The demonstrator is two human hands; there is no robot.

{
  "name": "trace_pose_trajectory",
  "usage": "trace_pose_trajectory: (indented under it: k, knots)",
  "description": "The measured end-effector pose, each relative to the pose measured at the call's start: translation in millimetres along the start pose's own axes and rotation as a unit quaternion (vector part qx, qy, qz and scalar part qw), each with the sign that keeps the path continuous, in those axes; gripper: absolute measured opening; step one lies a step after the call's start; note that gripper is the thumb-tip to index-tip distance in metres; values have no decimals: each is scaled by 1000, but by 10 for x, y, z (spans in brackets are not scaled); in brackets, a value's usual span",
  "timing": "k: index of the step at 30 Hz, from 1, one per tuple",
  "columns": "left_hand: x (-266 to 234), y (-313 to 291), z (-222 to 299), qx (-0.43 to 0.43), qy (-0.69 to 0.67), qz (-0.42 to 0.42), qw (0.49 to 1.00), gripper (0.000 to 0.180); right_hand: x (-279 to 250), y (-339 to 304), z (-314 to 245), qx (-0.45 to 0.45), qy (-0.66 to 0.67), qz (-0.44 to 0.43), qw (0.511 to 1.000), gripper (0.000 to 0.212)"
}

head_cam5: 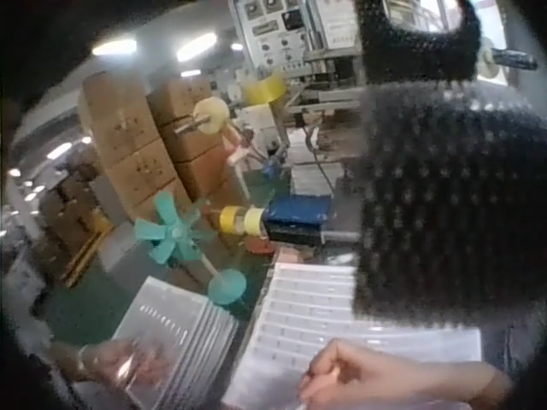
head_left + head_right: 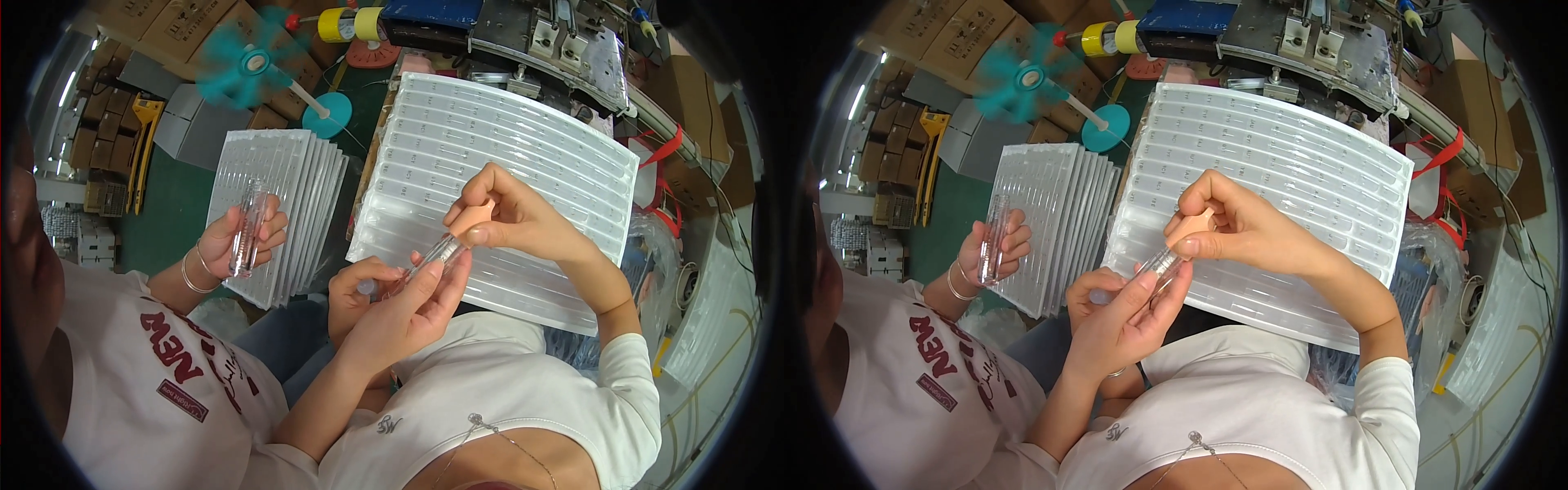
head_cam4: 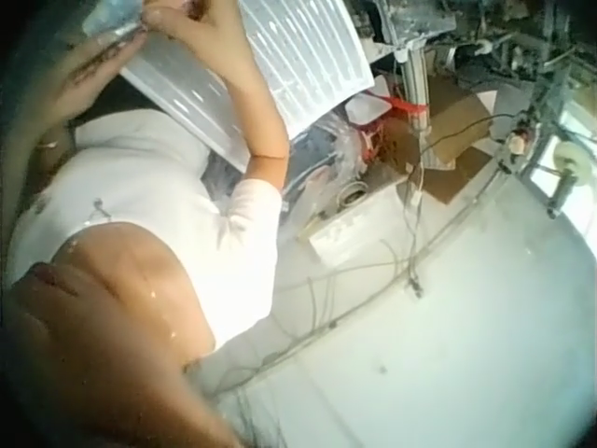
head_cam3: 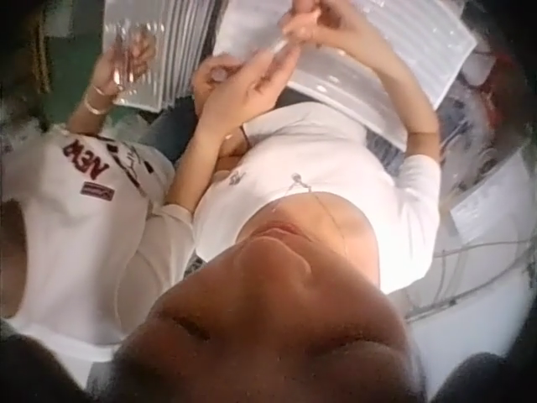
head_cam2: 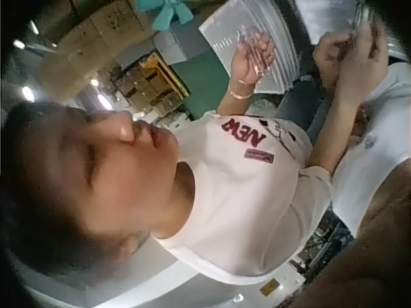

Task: Filling small plastic tubes with an applicator and organizing them into a production tray.

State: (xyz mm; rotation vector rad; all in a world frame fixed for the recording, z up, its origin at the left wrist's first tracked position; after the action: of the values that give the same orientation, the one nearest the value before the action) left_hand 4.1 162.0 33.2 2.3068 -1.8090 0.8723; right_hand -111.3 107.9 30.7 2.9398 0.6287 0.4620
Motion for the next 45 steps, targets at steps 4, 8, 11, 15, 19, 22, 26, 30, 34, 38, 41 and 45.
trace_pose_trajectory:
  k: [4,8,11,15,19,22,26,30,34,38,41,45]
  knots:
    - [1,-11,82,48,-21,22,998,39,-80,-91,21,56,34,-18,998,30]
    - [70,0,136,45,78,22,996,32,-183,-87,126,68,-4,-8,998,31]
    - [163,26,295,71,246,-6,967,30,-291,-104,242,89,-33,20,995,30]
    - [155,-54,508,36,420,18,907,42,-436,-162,307,86,-53,51,994,30]
    - [191,35,1071,166,728,32,665,39,-548,-257,348,90,-57,72,992,33]
    - [300,74,1154,298,903,28,309,34,-607,-353,366,111,-68,96,987,31]
    - [326,3,764,363,929,-68,23,39,-676,-456,436,209,-111,101,966,40]
    - [296,-4,628,348,934,-80,9,41,-714,-506,588,331,-133,60,932,53]
    - [329,2,707,367,924,-84,58,39,-667,-450,197,66,-125,145,979,55]
    - [296,48,809,351,927,-86,95,40,-605,-472,312,179,-127,50,974,51]
    - [269,66,844,349,927,-75,111,40,-719,-562,550,343,-103,68,931,48]
    - [212,63,1007,335,918,-10,215,39,-674,-481,322,140,-92,155,974,46]
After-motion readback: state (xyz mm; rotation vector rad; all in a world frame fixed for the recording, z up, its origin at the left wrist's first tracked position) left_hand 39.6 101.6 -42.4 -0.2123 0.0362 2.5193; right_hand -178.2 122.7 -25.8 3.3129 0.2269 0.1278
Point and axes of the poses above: each hand's wrist, its own y-axis towards the middle knuckle, its own x-axis out of the palm, z = x × y, the point moved 9 cm from there along y, towards the middle knuckle, and after that the axes turned 12 degrees about -z, right-handed, at the moved point
